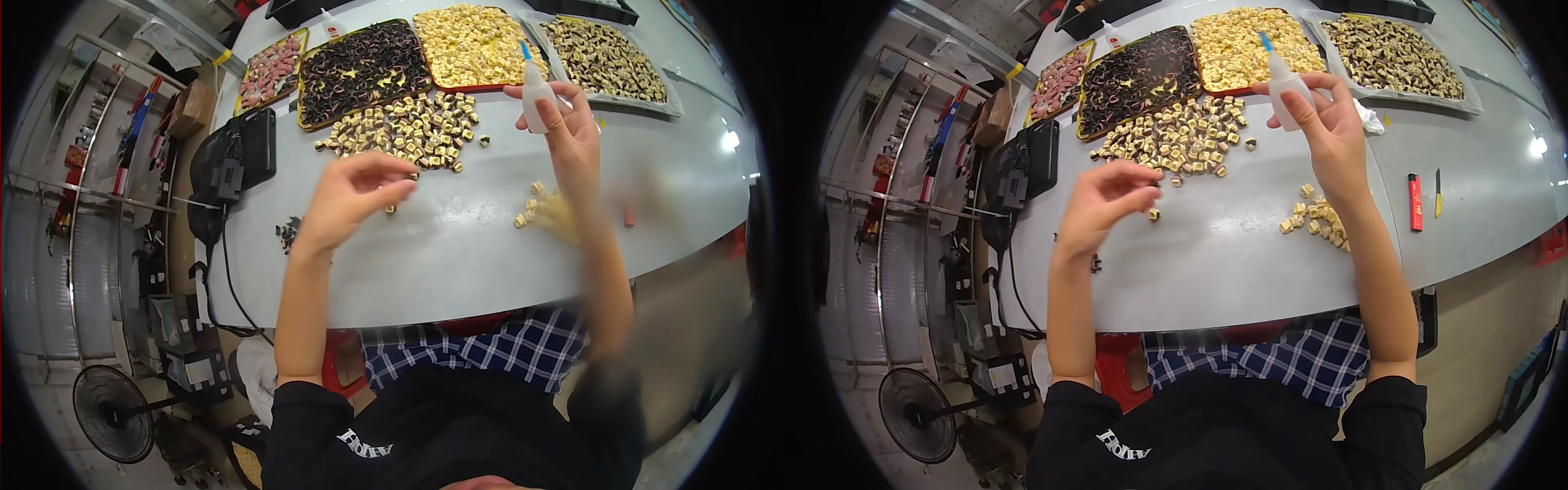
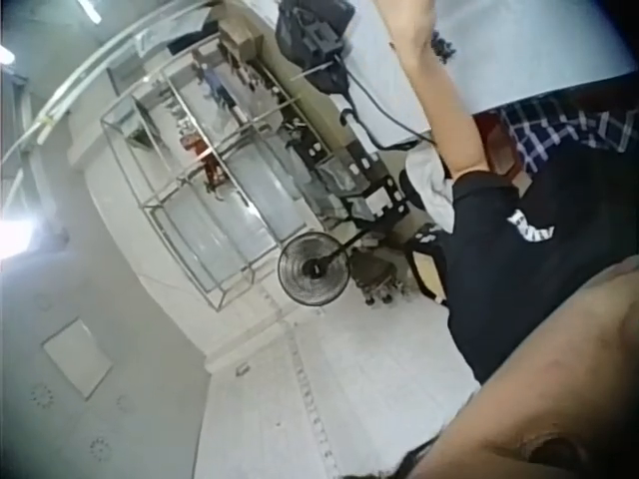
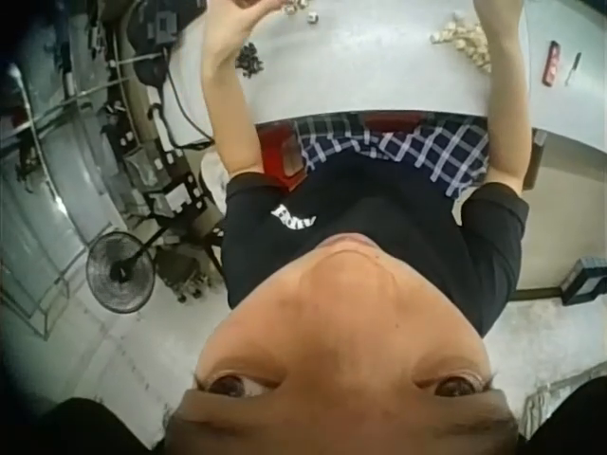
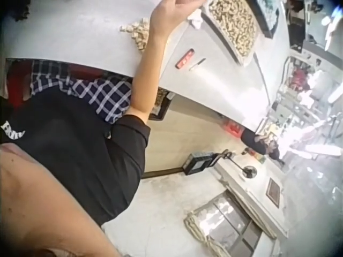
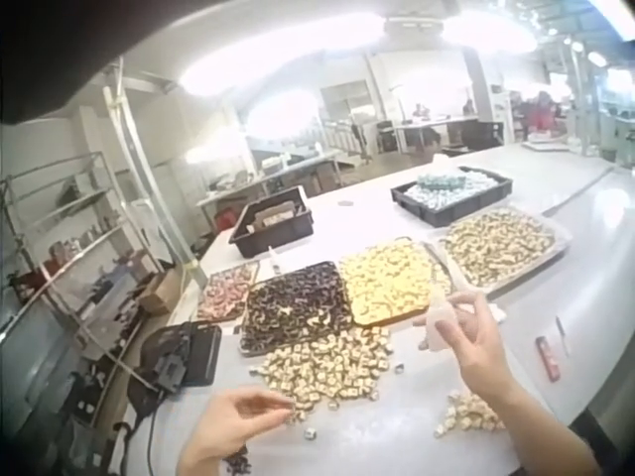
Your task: The user is applying glue to small black plastic pieces and attaching them to gold-colored components.
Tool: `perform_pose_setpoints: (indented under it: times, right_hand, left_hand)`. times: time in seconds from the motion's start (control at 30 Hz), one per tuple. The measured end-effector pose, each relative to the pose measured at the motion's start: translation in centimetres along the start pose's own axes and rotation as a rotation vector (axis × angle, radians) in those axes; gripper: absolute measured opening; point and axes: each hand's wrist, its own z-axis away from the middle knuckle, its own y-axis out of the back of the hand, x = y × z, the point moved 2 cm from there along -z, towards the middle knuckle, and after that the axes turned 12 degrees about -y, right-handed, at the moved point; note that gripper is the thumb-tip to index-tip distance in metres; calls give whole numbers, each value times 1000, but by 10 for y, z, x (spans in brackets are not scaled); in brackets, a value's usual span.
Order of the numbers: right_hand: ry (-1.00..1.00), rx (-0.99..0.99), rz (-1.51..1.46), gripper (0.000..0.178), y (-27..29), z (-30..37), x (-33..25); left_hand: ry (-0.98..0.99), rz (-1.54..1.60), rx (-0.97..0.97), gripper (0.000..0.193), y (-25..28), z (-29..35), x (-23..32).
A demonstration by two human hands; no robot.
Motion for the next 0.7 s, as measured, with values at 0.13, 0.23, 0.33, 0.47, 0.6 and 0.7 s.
perform_pose_setpoints:
  times: [0.13, 0.23, 0.33, 0.47, 0.6, 0.7]
  right_hand:
    - [-106, -15, -270, 34, 2, -2, 8]
    - [-215, 41, -471, 36, -13, 3, -2]
    - [-241, -129, -457, 31, -12, 9, -2]
    - [-270, -274, -338, 30, -15, 17, -3]
    - [-198, -251, -139, 38, -26, 22, 4]
    - [-188, -212, -63, 42, -31, 24, 4]
  left_hand:
    - [-48, 352, -49, 21, -39, -12, -30]
    - [-1, 531, -18, 23, -47, -5, -48]
    - [45, 649, -6, 26, -55, 0, -55]
    - [45, 707, -15, 30, -63, 2, -60]
    - [-14, 689, -42, 29, -66, 3, -63]
    - [5, 671, -47, 30, -69, 3, -65]
